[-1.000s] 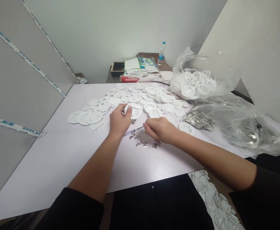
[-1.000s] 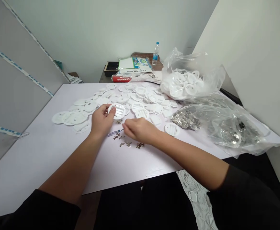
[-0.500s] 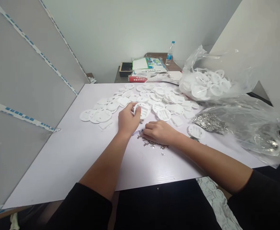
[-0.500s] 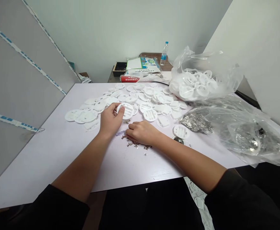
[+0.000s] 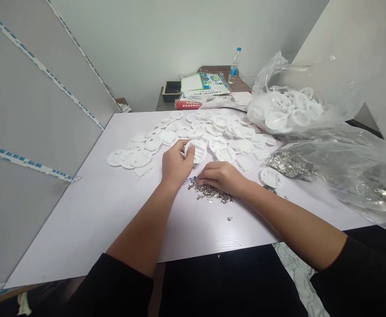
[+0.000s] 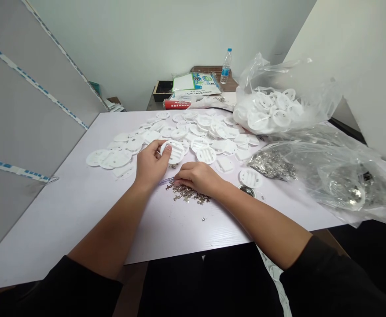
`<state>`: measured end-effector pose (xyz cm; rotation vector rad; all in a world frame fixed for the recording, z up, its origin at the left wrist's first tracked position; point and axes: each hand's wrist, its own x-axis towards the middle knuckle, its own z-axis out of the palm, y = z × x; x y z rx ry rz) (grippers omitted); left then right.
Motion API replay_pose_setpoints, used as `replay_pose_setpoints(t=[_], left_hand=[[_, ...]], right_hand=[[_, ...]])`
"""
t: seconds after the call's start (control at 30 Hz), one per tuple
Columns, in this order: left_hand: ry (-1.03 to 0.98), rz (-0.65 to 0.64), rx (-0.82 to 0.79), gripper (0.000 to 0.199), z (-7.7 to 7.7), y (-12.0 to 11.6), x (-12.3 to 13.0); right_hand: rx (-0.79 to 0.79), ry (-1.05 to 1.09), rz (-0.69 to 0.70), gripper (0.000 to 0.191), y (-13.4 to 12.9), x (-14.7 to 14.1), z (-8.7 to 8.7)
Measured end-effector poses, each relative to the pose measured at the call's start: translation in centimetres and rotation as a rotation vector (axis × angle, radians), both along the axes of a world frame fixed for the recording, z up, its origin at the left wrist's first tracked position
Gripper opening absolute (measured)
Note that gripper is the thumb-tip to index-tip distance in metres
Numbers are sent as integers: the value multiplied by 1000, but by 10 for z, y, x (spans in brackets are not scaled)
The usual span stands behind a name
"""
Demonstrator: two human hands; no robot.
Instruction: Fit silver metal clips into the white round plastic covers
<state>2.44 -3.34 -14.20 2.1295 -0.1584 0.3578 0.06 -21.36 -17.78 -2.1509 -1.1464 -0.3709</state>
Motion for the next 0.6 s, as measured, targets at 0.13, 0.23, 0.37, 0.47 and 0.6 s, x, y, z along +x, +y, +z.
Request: replay_pose_setpoints(t=[0.13,0.23,0.37,0.47,0.6], left_hand=[[-23,-6,-15,17,-2,0,1],[-28,-3,-18,16,-3,0,2],[-22,-1,-6,16,-4,-1,3],[-29,-4,2,14,-4,-1,3],[-37,-9,-6,15,-4,0,4]], right_hand=[[13,58,58,24,-3,-2,5],[47,89,54,22,-6,-1,6],[144,151,-15,29,-5,0,6],[219,252,-2,41,-3,-2,8],[343,462,69,51,-3,-7,12]])
